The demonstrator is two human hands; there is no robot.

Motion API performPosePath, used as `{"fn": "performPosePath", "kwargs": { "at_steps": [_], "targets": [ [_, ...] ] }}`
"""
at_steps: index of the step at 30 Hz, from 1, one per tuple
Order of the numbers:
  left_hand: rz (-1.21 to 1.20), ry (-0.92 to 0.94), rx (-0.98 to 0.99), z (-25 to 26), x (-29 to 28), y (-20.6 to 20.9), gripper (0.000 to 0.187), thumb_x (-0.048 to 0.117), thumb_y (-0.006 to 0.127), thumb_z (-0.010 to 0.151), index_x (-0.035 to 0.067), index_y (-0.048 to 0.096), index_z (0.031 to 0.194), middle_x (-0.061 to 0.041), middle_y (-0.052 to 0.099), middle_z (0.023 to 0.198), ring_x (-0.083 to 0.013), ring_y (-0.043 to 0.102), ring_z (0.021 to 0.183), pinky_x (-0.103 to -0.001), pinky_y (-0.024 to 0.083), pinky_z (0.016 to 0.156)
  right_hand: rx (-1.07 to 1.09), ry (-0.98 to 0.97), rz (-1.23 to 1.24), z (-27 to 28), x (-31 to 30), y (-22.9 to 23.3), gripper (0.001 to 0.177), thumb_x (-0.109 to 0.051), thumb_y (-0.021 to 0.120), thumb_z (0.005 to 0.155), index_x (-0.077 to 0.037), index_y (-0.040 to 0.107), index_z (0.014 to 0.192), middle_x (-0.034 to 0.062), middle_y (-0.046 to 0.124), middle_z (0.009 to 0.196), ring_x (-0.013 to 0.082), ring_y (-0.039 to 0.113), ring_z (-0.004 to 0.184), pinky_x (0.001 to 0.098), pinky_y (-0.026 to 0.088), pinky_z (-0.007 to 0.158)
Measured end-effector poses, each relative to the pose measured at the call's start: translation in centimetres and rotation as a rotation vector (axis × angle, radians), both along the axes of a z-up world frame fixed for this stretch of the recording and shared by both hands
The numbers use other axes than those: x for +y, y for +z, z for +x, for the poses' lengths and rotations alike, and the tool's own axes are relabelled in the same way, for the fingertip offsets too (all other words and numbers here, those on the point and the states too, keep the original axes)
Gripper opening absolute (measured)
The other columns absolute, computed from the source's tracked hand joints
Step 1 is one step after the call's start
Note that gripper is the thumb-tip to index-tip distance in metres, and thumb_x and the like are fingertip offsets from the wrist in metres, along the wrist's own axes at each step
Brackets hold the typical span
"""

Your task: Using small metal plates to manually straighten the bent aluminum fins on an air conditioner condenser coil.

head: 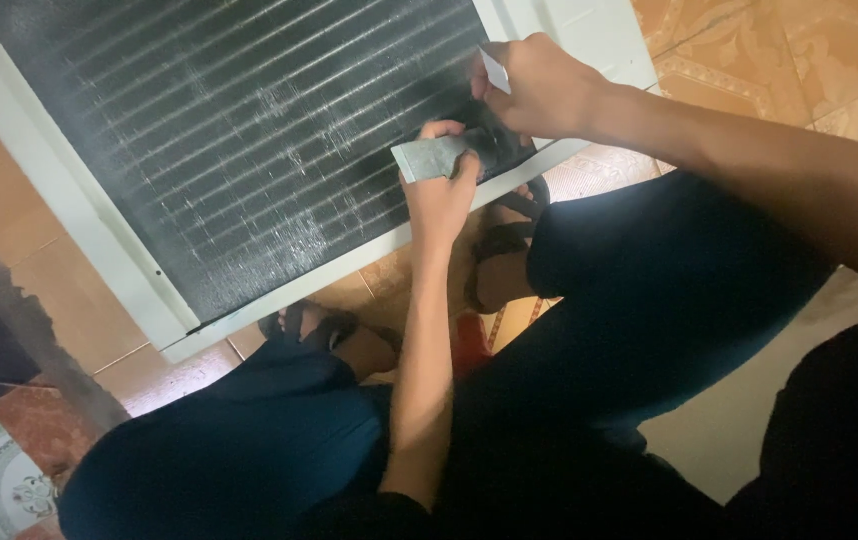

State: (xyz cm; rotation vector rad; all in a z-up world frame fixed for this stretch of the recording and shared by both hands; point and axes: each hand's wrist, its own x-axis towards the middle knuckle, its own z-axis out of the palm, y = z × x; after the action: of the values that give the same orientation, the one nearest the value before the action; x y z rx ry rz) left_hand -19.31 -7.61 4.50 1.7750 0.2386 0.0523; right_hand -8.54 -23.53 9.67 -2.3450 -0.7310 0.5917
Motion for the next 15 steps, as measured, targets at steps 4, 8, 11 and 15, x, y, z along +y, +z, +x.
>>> {"fn": "performPosePath", "kwargs": {
  "at_steps": [4,8,11,15],
  "targets": [
    [0.027,-0.001,0.036,0.0,0.0,0.3,0.028,0.005,0.063,0.082,0.006,0.064,0.109,-0.009,0.073,0.093,-0.0198,0.066,0.078,-0.032,0.055,0.074,-0.063,0.050,0.006,0.6,-0.6,-0.7,0.012,0.006,0.061,0.100,0.003,0.065,0.111,0.0172,0.072,0.089,0.0252,0.071,0.050,0.0316,0.058,0.048],
    [-0.036,0.002,0.001,0.0,0.1,0.4,0.028,0.001,0.060,0.079,0.006,0.063,0.107,-0.008,0.072,0.089,-0.0184,0.065,0.074,-0.030,0.055,0.074,-0.121,-0.015,-0.050,2.7,-1.6,-2.8,0.022,-0.007,0.055,0.108,-0.002,0.059,0.129,0.0138,0.072,0.090,0.0241,0.071,0.057,0.0312,0.056,0.045],
    [-0.073,-0.007,0.016,0.0,0.2,-0.2,0.024,0.003,0.061,0.085,0.009,0.063,0.109,-0.017,0.071,0.098,-0.0321,0.068,0.089,-0.035,0.055,0.076,-0.133,-0.085,-0.219,4.1,-2.6,-3.1,0.035,-0.028,0.044,0.122,-0.007,0.061,0.144,0.0107,0.077,0.082,0.0221,0.073,0.060,0.0304,0.056,0.047],
    [0.020,0.000,0.012,-0.1,0.2,-0.2,0.028,0.004,0.062,0.080,0.008,0.064,0.108,-0.008,0.071,0.097,-0.0209,0.064,0.083,-0.034,0.053,0.082,-0.119,0.013,0.024,4.7,-3.2,-2.2,0.036,-0.023,0.041,0.125,0.002,0.066,0.133,0.0173,0.074,0.084,0.0289,0.074,0.071,0.0365,0.062,0.059]
  ]
}}
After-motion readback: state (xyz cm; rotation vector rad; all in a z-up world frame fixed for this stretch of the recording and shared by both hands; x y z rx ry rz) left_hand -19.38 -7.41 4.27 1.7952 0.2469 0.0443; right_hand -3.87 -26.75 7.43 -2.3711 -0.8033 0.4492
